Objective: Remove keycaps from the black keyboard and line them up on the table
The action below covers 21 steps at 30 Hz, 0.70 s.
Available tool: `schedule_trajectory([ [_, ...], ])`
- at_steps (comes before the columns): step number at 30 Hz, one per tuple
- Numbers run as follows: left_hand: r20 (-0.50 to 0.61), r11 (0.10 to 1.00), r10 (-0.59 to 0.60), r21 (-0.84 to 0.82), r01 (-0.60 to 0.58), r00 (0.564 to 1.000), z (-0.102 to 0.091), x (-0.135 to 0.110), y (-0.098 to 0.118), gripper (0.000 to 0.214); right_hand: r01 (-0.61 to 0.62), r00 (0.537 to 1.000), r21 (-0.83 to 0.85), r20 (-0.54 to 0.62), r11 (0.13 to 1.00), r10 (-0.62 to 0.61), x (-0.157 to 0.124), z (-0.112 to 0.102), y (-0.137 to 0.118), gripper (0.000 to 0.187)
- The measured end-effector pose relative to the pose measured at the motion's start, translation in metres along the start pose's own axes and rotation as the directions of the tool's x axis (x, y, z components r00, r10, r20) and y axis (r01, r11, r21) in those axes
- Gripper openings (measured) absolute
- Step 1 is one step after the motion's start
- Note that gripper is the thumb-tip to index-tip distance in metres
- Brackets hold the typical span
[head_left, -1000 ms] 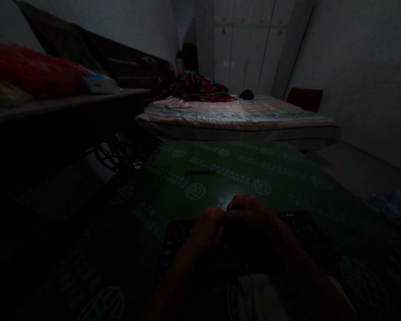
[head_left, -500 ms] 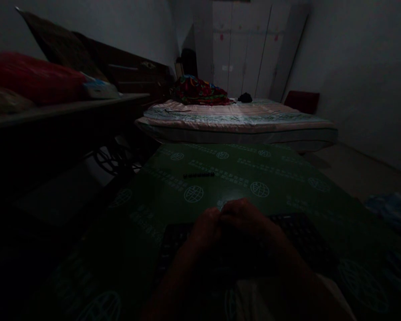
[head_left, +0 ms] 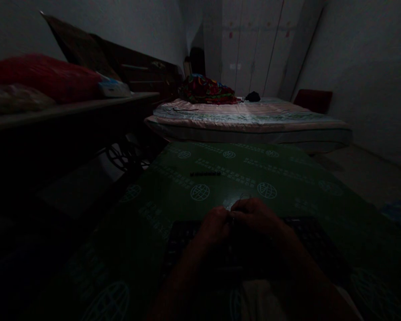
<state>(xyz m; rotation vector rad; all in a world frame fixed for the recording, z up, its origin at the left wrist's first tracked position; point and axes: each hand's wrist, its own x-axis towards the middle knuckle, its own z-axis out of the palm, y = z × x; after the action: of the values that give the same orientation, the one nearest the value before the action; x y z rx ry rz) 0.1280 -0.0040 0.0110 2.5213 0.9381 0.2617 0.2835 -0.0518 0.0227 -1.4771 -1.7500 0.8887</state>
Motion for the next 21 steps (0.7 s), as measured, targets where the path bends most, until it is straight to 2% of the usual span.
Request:
schedule_trajectory([
  [3,-0.026,0.994,-0.073,-0.081,0.07,0.997,0.002,0.001,0.0,0.013,0.015,0.999,-0.058,-0.031,0.998,-0.017,0.002,0.004,-0.001,0.022],
  [7,-0.006,0.983,-0.074,-0.171,0.072,0.997,0.004,0.004,-0.004,0.014,0.022,0.994,-0.188,-0.102,0.982,-0.041,0.005,0.01,-0.004,0.023],
  [13,-0.005,0.959,-0.129,-0.255,0.123,0.992,0.004,0.006,-0.005,0.015,0.026,0.989,-0.356,-0.129,0.934,-0.076,0.006,0.015,-0.002,0.033],
  [21,0.01,0.948,-0.087,-0.308,0.085,0.996,0.0,0.006,-0.003,0.02,0.025,0.991,-0.357,-0.115,0.934,-0.07,0.008,0.017,0.001,0.035],
])
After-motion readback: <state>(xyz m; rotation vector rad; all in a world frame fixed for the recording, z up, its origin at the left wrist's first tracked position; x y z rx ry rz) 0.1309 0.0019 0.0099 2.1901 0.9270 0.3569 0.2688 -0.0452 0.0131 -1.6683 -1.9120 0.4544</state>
